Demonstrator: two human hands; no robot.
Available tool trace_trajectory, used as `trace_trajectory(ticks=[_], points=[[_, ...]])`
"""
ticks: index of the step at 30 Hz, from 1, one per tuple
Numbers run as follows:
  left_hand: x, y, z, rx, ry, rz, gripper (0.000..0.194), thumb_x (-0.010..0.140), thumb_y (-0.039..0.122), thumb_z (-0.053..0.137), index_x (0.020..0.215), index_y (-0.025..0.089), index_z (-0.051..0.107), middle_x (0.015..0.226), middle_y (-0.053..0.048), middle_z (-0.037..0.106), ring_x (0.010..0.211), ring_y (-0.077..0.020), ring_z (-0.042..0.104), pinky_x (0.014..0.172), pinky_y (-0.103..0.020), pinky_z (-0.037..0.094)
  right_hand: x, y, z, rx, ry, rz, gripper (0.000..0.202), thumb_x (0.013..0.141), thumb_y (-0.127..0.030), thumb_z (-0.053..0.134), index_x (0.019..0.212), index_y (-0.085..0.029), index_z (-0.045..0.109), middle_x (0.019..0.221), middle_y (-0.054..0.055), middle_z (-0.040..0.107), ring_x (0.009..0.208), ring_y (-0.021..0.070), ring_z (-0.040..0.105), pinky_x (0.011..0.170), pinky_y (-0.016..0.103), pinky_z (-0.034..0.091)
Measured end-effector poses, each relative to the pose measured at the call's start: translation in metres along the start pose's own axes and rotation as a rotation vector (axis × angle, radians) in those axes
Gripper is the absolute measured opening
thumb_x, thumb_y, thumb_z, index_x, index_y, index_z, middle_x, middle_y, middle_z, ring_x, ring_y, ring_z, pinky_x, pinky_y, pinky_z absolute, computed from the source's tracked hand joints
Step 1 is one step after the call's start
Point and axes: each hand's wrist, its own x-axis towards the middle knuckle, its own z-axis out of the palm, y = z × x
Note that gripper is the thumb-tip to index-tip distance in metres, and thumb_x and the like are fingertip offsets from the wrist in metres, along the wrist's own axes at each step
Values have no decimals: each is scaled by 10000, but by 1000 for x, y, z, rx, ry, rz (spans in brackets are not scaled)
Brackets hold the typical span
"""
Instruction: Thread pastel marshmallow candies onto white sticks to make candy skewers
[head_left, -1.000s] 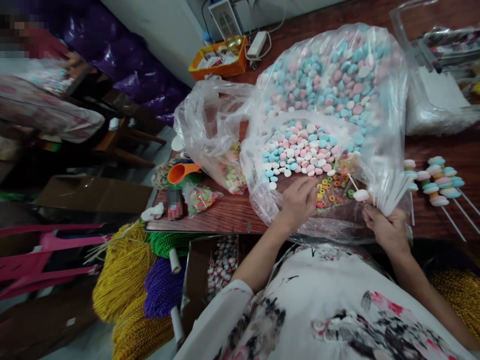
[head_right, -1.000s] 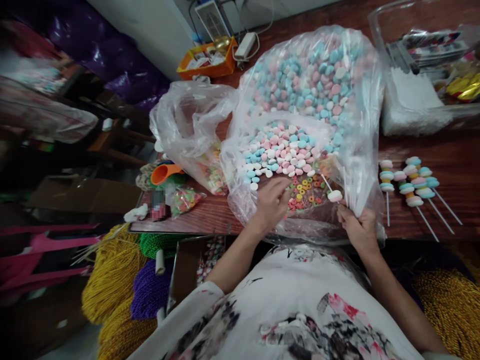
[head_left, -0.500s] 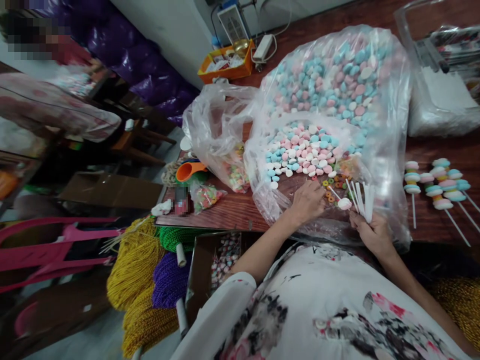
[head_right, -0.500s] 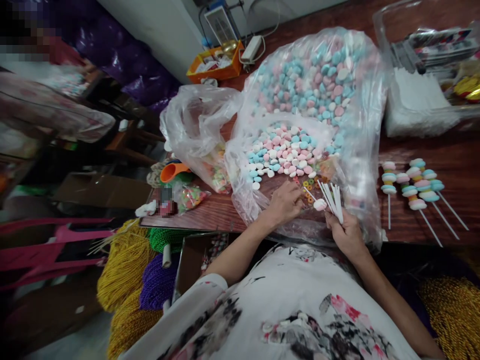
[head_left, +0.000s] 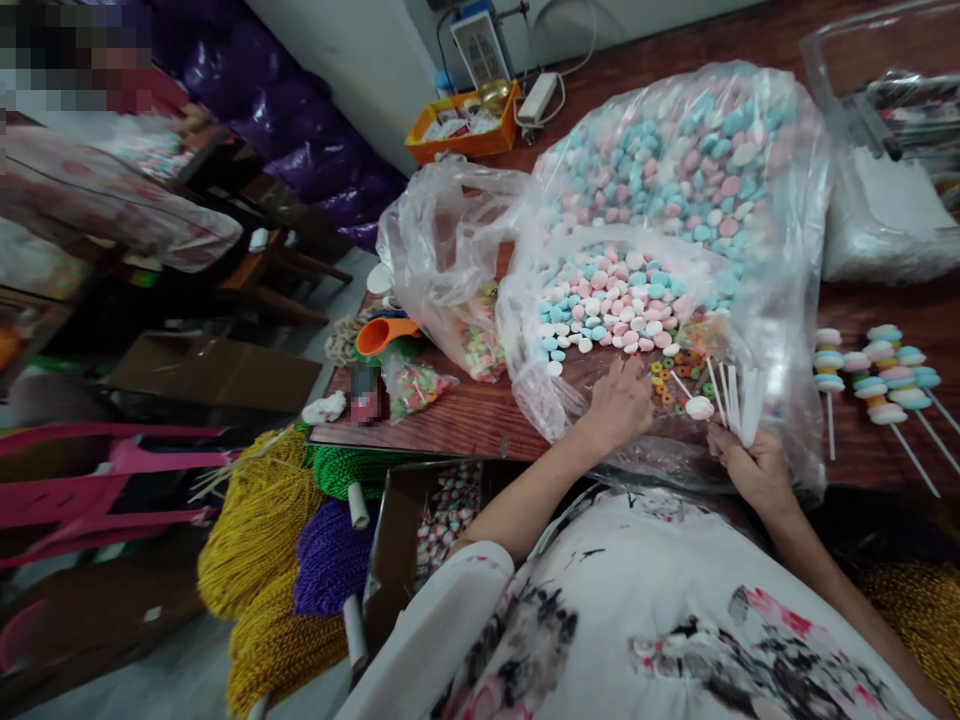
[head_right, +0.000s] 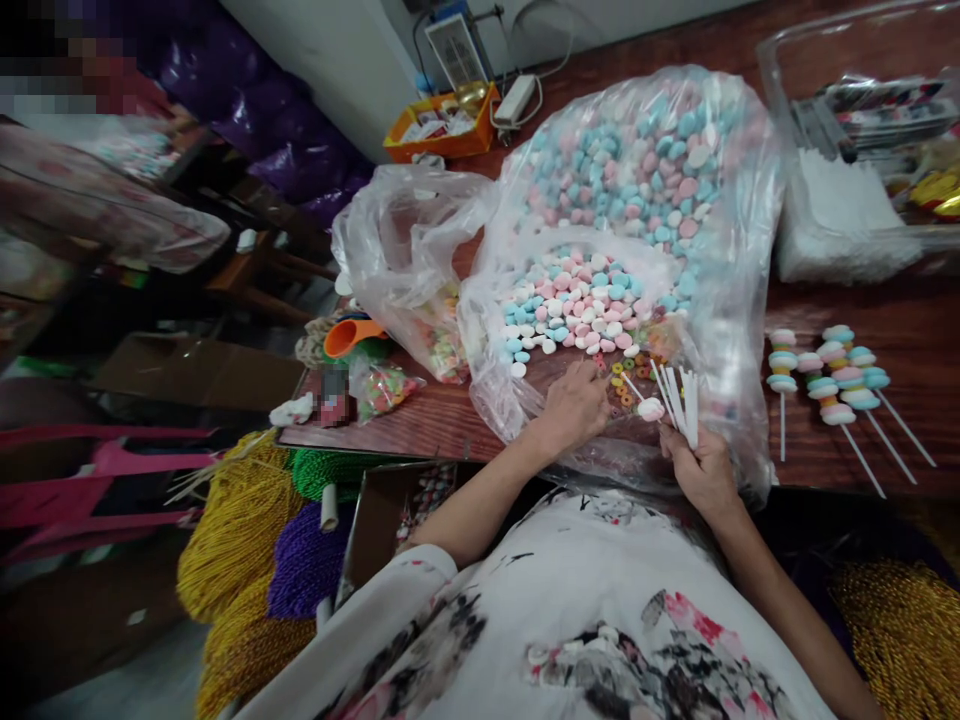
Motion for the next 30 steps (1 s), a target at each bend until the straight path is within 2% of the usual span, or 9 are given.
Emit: trace_trajectory(ticks=[2, 6, 8, 12, 15, 19, 23, 26, 30], points=[[0, -3, 4, -24, 44, 14, 197, 901, 165, 576, 1049, 142, 704, 1210, -168, 622, 1142, -306, 549, 861, -403, 575, 0, 4, -1, 66, 16, 47, 340, 946, -443, 643, 719, -195, 592, 621, -24, 510, 539, 109, 434, 484, 258, 309], [10, -12, 11, -144, 125, 133, 200, 921, 136, 539, 1024, 163, 708, 1173, -124, 649, 1124, -254, 568, 994, -401, 543, 0, 7, -2, 139, 34, 109, 324, 922, -466, 677, 758, -191, 621, 618, -26, 503, 512, 99, 418, 454, 250, 283], [18, -12, 12, -155, 104, 186, 223, 905, 97, 532, 1024, 153, 713, 1158, -120, 665, 1124, -247, 576, 1011, -394, 532, 0, 5, -2, 140, 32, 121, 354, 923, -467, 676, 718, -189, 602, 612, -24, 501, 503, 92, 412, 450, 248, 278], [24, -5, 10, -11, -11, 219, 214, 875, 74, 566, 1014, 115, 723, 1134, -158, 678, 1091, -285, 592, 932, -414, 541, 1, -1, -1, 170, 26, 131, 348, 913, -465, 689, 721, -190, 597, 601, -27, 499, 497, 90, 406, 450, 246, 285], [20, -1, 10, 56, -3, 240, 213, 887, 91, 574, 1041, 106, 721, 1120, -181, 682, 1116, -315, 584, 931, -445, 525, 0, -2, 0, 192, 17, 131, 361, 905, -484, 691, 717, -193, 591, 599, -27, 496, 500, 95, 403, 446, 247, 288], [16, -2, 15, 24, 11, 286, 256, 888, 75, 553, 1088, 102, 709, 1135, -170, 693, 1133, -309, 586, 966, -447, 506, 0, 3, -1, 156, 15, 124, 389, 911, -507, 679, 701, -195, 582, 599, -22, 500, 503, 102, 411, 445, 247, 298], [21, -7, 21, -100, 35, 190, 311, 903, 100, 555, 1183, 135, 687, 1139, -133, 700, 1114, -270, 591, 992, -414, 509, 0, 9, -2, 143, 21, 114, 394, 911, -513, 676, 693, -198, 580, 605, -19, 514, 506, 103, 419, 445, 248, 309], [25, -11, 20, -138, 4, 97, 203, 922, 207, 597, 1073, 151, 721, 1077, -124, 695, 1051, -265, 594, 945, -402, 531, 0, 11, -2, 130, 15, 104, 383, 915, -510, 668, 708, -198, 589, 610, -19, 513, 511, 104, 416, 446, 247, 309], [24, -13, 21, -189, 65, 104, 110, 893, 206, 636, 934, 160, 728, 1075, -117, 685, 1057, -251, 586, 951, -391, 529, -1, 12, -2, 95, 9, 68, 370, 931, -492, 652, 722, -192, 598, 631, -15, 511, 530, 105, 418, 453, 248, 303]])
